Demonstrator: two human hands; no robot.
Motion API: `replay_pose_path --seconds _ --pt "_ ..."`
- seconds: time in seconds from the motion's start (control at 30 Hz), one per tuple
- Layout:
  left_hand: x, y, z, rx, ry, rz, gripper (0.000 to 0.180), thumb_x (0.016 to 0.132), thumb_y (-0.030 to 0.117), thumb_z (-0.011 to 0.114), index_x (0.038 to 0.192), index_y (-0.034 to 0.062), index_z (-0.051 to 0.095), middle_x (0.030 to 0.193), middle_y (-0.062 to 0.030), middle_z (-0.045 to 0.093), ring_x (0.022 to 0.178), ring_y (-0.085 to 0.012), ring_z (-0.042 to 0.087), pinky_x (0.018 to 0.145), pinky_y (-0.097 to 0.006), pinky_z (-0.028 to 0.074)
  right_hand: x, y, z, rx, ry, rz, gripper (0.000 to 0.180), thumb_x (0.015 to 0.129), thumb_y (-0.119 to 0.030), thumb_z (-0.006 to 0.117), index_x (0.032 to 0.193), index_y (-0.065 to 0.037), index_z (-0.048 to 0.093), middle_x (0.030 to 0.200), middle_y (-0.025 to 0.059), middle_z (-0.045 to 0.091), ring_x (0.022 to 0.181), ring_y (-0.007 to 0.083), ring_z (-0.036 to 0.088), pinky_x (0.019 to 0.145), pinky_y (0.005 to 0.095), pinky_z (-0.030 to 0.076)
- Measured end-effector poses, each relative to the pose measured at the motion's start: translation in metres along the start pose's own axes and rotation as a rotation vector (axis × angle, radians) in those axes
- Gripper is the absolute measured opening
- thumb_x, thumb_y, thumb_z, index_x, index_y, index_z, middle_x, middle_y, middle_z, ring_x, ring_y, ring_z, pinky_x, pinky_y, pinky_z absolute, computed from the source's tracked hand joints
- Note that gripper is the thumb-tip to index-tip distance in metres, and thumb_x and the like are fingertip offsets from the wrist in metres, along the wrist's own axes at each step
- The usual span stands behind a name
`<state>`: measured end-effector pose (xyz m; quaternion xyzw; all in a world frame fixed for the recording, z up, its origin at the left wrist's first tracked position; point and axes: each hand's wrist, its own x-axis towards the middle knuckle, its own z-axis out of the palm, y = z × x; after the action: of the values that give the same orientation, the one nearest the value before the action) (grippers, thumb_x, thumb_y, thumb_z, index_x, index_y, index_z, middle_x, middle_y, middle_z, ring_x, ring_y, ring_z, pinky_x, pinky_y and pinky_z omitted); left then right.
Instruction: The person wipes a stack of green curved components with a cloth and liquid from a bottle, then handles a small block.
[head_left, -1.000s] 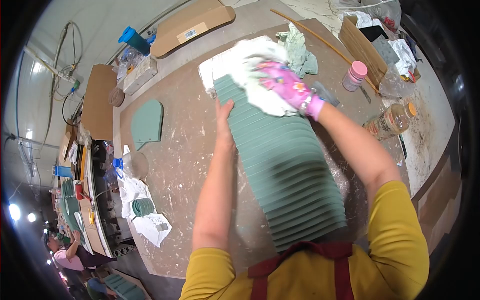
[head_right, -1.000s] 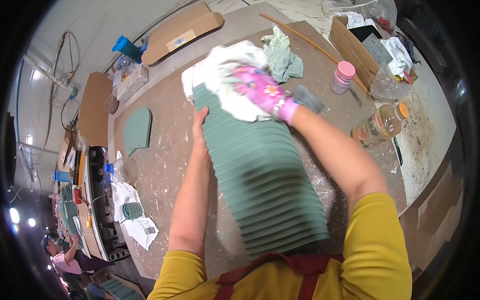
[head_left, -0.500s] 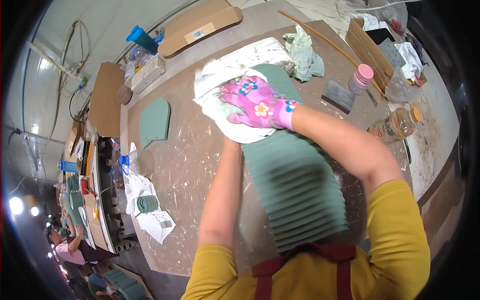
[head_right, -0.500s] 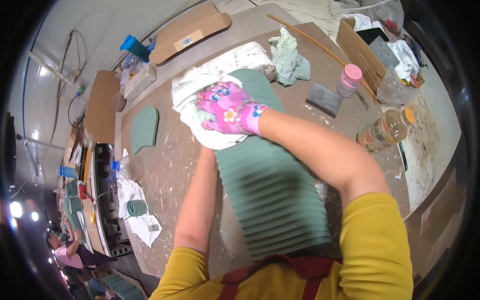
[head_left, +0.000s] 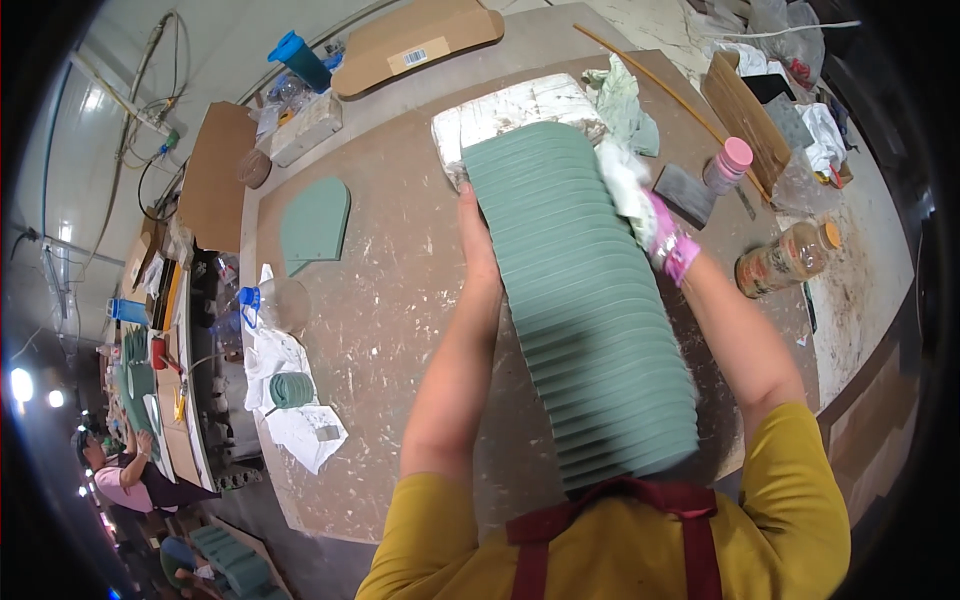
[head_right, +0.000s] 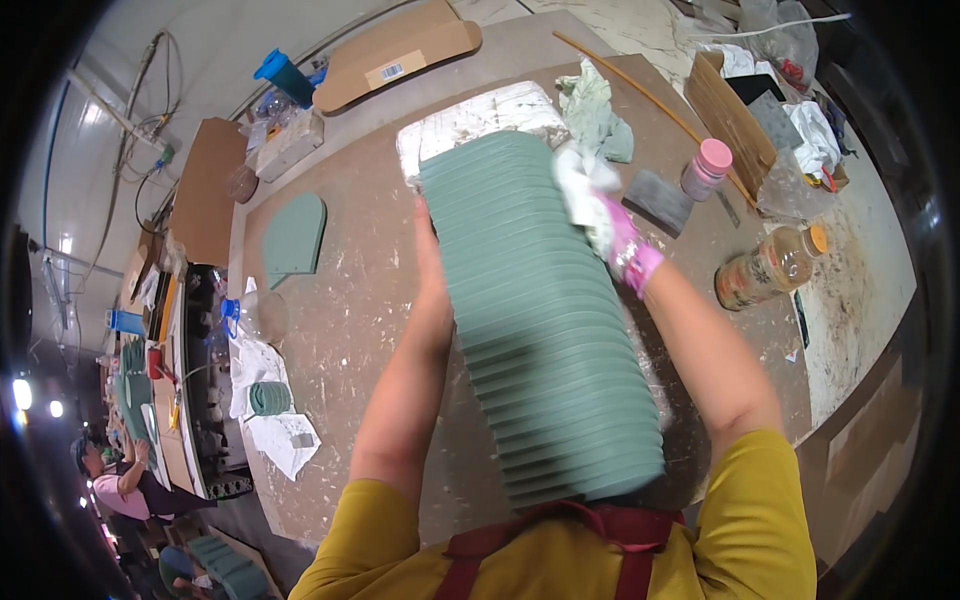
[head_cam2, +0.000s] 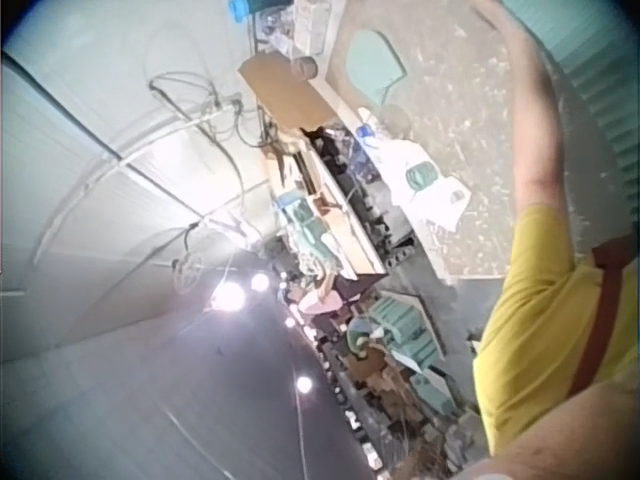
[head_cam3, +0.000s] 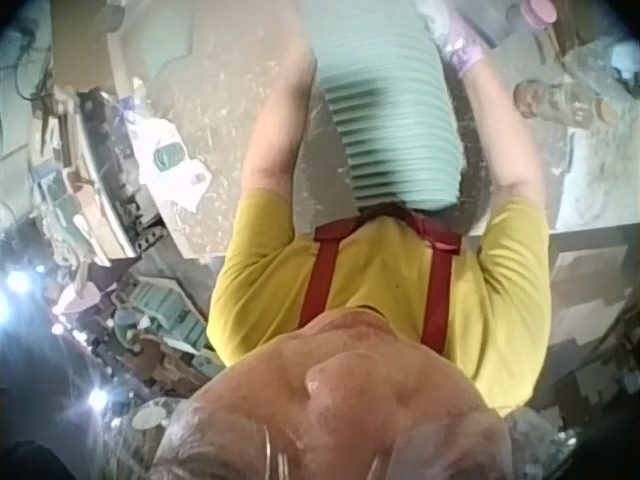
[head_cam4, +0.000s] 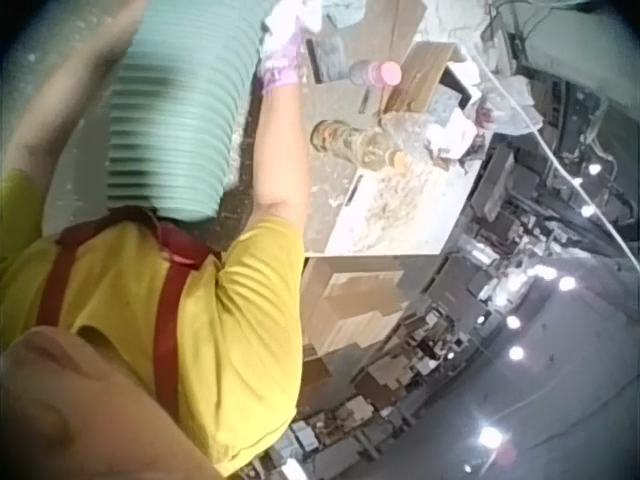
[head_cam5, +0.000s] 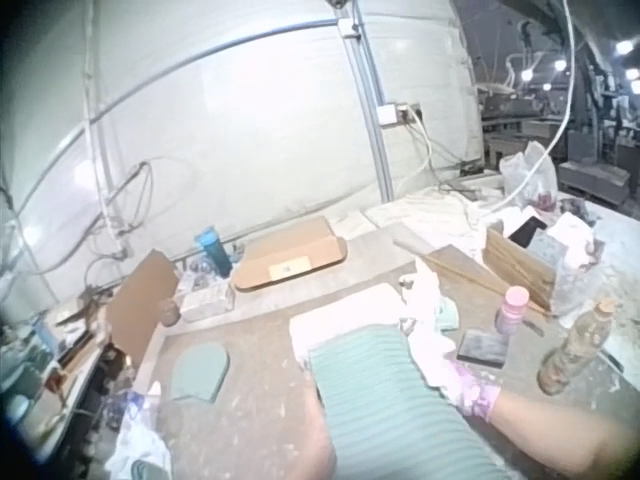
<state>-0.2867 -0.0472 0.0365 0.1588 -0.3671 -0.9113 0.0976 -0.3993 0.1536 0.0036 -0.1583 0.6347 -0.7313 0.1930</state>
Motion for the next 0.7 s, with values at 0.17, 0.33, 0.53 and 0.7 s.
replay_pose_path --seconds 0.17,0.33,0.53,0.7 --pt "-0.008 0.029 0.009 0.174 -0.059 0.056 0.069 0.092 0.049 0.049 0.142 0.0060 0.030 0.132 -0.0162 0.046 0.117 -0.0263 0.049 0.095 -0.038 0.045 -0.025 -0.010 -0.034 0.157 0.013 -0.088 0.045 0.092 -0.022 0.056 0.129 0.000 0.046 0.116 0.0132 0.059 0.106 0.0213 0.058 0.087 0.0329 0.049" --pt "-0.015 0.031 0.030 0.341 -0.014 0.038 0.083 0.086 0.030 0.061 0.148 0.0110 0.010 0.136 -0.0179 0.040 0.122 -0.0300 0.044 0.096 -0.042 0.044 -0.020 -0.112 0.005 -0.585 0.122 -0.145 0.030 0.090 -0.024 0.056 0.110 -0.003 0.061 0.107 0.0127 0.063 0.093 0.0243 0.063 0.080 0.0346 0.052" --pt "-0.011 0.027 0.018 0.283 -0.031 0.078 0.087 0.081 0.024 0.063 0.148 0.0103 0.010 0.137 -0.0200 0.037 0.120 -0.0325 0.045 0.095 -0.042 0.044 0.009 -0.106 0.060 -1.122 -0.187 -0.440 0.032 0.086 -0.025 0.059 0.110 -0.005 0.064 0.114 0.0145 0.059 0.105 0.0311 0.057 0.095 0.0371 0.043" --pt "-0.013 0.021 0.024 0.288 0.021 0.150 0.086 0.080 0.023 0.062 0.148 0.0096 0.011 0.136 -0.0197 0.038 0.119 -0.0310 0.046 0.094 -0.042 0.044 -0.004 -0.089 0.025 -0.892 -0.008 -0.439 0.029 0.087 -0.021 0.057 0.109 -0.004 0.064 0.109 0.0156 0.061 0.095 0.0347 0.060 0.087 0.0391 0.047"
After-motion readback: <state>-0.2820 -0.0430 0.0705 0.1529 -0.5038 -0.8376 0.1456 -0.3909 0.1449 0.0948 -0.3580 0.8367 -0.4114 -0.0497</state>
